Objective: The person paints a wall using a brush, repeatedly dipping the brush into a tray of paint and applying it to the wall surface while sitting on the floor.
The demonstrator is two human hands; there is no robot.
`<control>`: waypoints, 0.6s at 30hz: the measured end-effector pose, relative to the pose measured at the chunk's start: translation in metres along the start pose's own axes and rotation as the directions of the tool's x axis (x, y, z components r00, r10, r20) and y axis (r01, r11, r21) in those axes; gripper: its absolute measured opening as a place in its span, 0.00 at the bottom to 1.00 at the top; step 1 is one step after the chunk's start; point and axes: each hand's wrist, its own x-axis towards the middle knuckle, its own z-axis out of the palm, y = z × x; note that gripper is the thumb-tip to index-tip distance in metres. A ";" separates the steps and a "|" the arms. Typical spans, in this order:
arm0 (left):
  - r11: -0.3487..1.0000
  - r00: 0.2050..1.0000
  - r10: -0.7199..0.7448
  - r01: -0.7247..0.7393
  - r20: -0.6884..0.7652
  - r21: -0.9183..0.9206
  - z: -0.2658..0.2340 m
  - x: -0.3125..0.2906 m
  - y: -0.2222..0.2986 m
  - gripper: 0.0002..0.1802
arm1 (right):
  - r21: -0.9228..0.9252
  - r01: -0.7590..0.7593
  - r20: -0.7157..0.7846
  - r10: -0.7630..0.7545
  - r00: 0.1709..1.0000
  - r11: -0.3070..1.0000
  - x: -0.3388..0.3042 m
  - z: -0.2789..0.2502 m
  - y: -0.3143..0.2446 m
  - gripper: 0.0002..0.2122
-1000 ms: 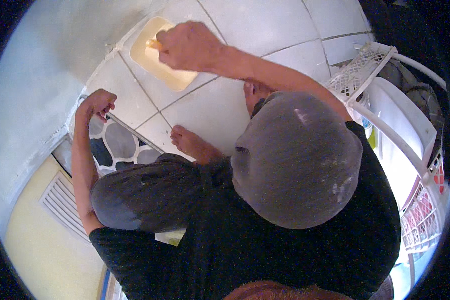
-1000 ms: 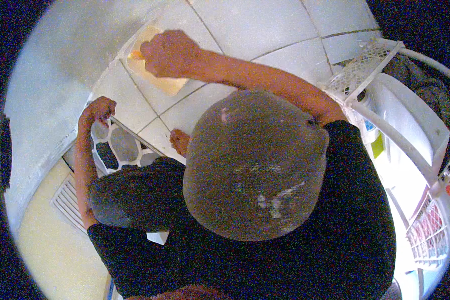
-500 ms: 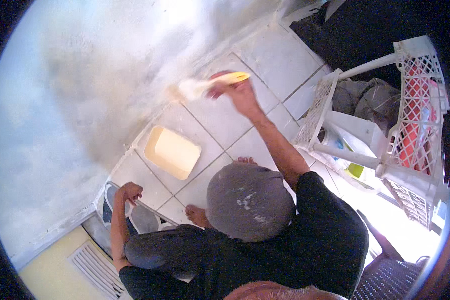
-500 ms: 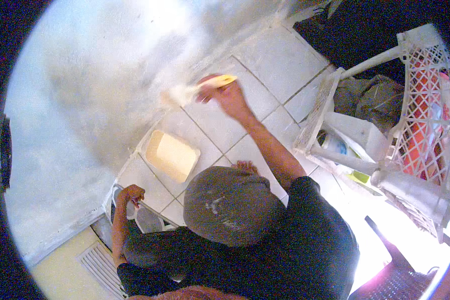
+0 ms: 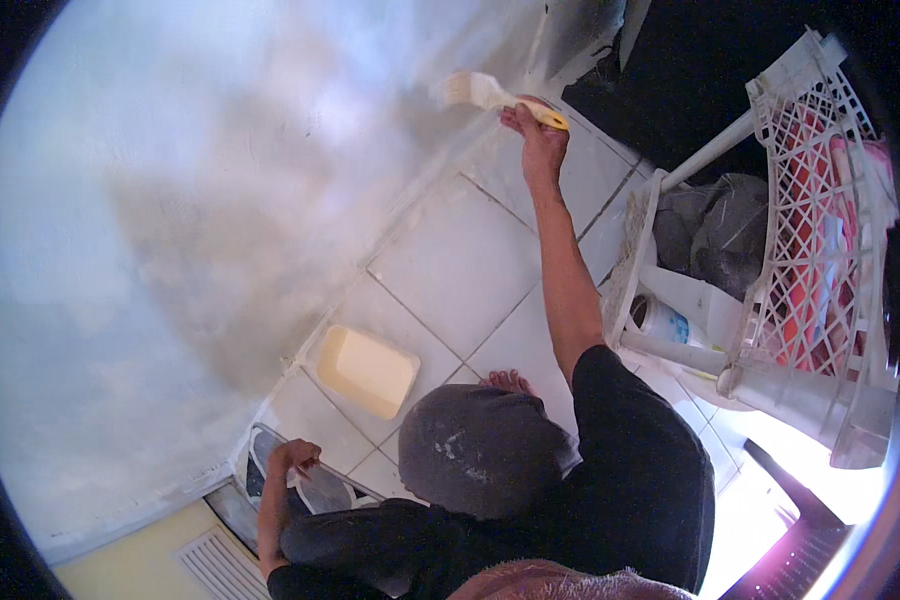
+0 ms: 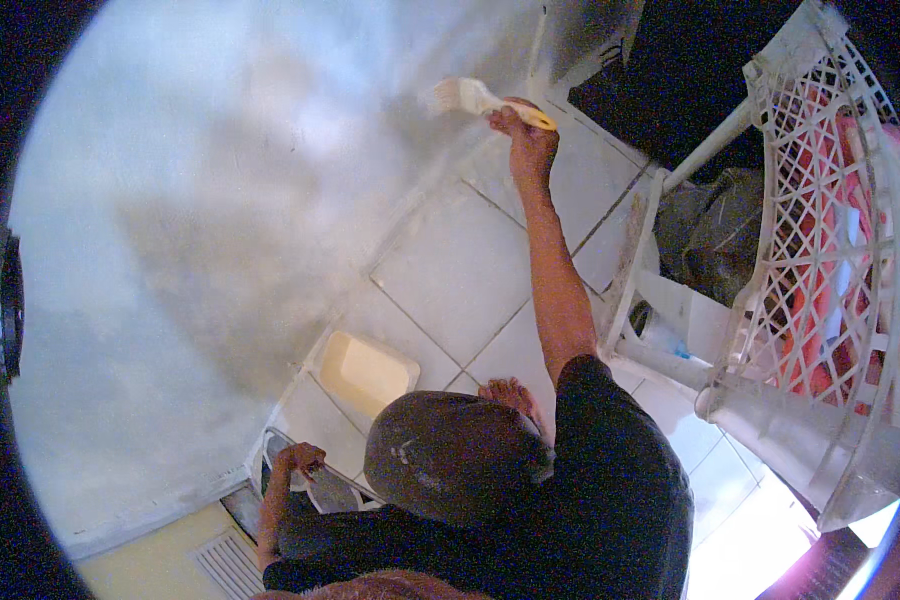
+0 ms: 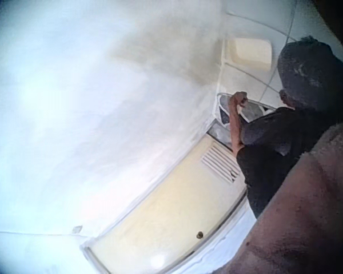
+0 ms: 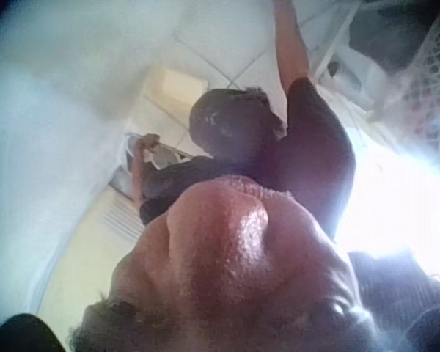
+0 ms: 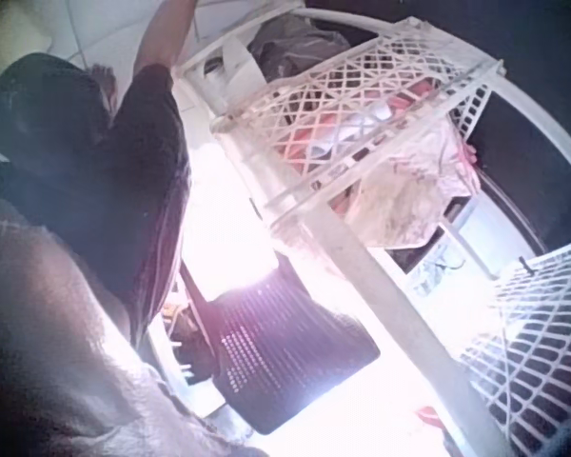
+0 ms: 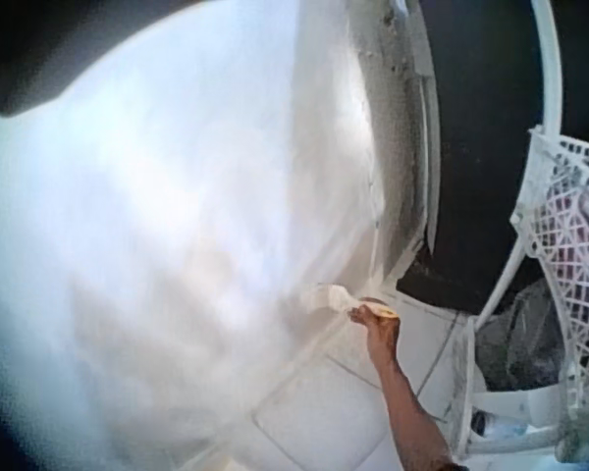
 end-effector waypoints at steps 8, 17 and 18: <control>0.972 0.996 0.044 -0.025 -0.075 0.235 0.019 -0.014 0.037 0.12 | -0.255 0.222 -0.242 -0.285 0.928 0.941 0.043 -0.004 0.018 0.09; 0.990 0.987 -0.116 0.106 -0.110 -0.093 0.012 -0.004 0.020 0.11 | 0.080 -0.076 0.091 0.068 0.994 0.994 -0.111 0.034 0.006 0.09; 0.952 0.958 -0.251 0.218 -0.139 -0.215 0.011 -0.003 0.018 0.11 | 0.087 -0.081 0.090 0.073 0.993 0.993 -0.106 0.031 0.003 0.09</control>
